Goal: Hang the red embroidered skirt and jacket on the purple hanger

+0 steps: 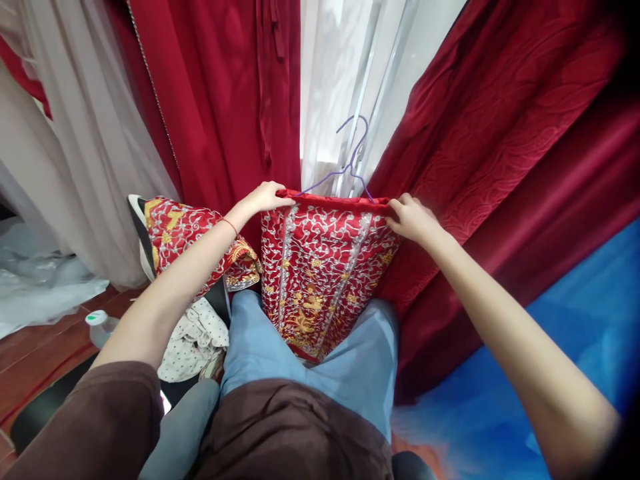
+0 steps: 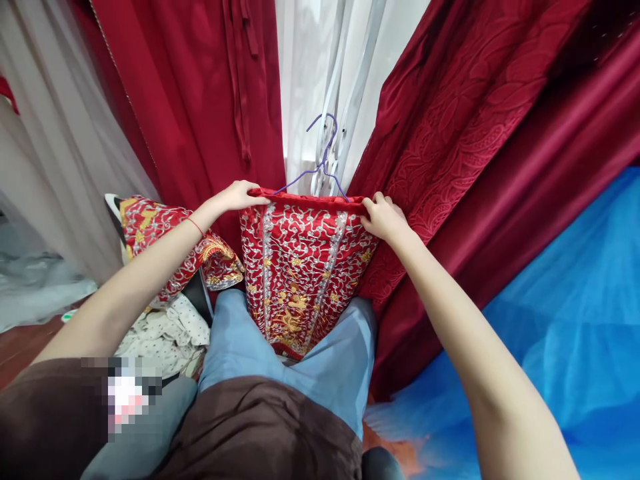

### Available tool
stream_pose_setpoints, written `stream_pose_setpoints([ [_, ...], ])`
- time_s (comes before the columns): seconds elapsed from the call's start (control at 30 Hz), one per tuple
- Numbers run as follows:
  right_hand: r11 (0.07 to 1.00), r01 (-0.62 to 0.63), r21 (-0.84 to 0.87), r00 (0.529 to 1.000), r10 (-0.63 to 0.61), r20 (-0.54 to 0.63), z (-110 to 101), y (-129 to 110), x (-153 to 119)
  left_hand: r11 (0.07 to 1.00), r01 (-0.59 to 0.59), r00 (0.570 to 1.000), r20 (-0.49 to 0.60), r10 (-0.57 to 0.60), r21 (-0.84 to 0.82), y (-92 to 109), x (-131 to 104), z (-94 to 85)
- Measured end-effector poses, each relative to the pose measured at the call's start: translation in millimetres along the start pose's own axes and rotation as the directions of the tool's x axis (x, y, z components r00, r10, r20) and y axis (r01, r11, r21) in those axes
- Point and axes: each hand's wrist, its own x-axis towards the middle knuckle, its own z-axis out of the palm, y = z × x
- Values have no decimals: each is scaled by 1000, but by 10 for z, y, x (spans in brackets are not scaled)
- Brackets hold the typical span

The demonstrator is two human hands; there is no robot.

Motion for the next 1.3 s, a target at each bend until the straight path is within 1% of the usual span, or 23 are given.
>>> stream_pose_setpoints([
  [0.07,1000,6,13,1000,-6,-23,14,19,-9,998,-10,998,68,15,-70,-48,-8,-91],
  [0.13,999,-11,44,999,14,-51,23,38,-4,987,12,992,123,8,-161,-95,-20,-164],
  [0.2,994,-38,102,995,48,-92,31,47,8,964,42,990,143,-5,-261,-132,-37,-178],
  [0.27,984,-56,166,987,80,-142,45,44,15,935,46,992,128,-1,-352,-165,-54,-121],
  [0.3,980,-65,189,981,97,-166,54,39,15,921,37,995,102,3,-387,-180,-59,-73],
  [0.37,974,-94,206,970,136,-201,68,29,7,905,6,1000,13,0,-425,-205,-58,32],
  [0.43,971,-133,197,961,175,-214,66,31,-7,925,-20,995,-99,-19,-379,-210,-42,109],
  [0.5,970,-160,183,958,197,-207,43,55,-23,971,-44,978,-207,-5,-234,-190,-22,128],
  [0.53,970,-166,177,959,200,-201,26,74,-31,988,-57,970,-242,21,-142,-177,-14,115],
  [0.57,971,-166,171,961,198,-194,7,97,-39,996,-72,966,-253,55,-60,-166,-10,88],
  [0.6,973,-158,168,965,189,-184,-10,121,-46,996,-93,967,-237,89,-5,-163,-9,50],
  [0.63,975,-142,171,970,172,-172,-25,145,-53,993,-120,973,-199,120,13,-169,-12,5],
  [0.67,976,-115,183,978,144,-154,-34,168,-59,989,-146,979,-147,143,-4,-188,-17,-44],
  [0.73,968,-43,247,991,72,-112,-38,208,-69,981,-169,985,-40,166,-91,-256,-31,-141],
  [0.8,936,5,351,995,31,-96,-24,237,-80,974,-145,988,34,153,-174,-339,-40,-218],
  [0.87,891,6,455,993,50,-111,-1,252,-97,977,-104,990,73,120,-188,-402,-36,-263],
  [0.9,864,-3,503,990,75,-122,9,254,-108,982,-97,991,70,110,-165,-419,-29,-270],
  [0.97,797,-16,604,983,124,-138,22,241,-134,992,-113,993,8,114,-63,-422,-7,-253],
  [1.03,692,-7,722,977,158,-141,28,209,-161,990,-127,985,-107,133,63,-392,12,-192],
  [1.1,558,15,830,974,179,-138,36,163,-180,981,-99,962,-234,137,166,-344,13,-95],
  [1.17,447,32,894,972,194,-132,53,120,-179,969,-38,932,-342,122,243,-296,-12,11],
  [1.23,404,27,914,971,206,-120,79,98,-158,952,14,913,-393,113,305,-262,-58,96],
  [1.3,437,5,900,972,209,-107,110,108,-125,940,14,919,-375,122,340,-253,-105,139],
])
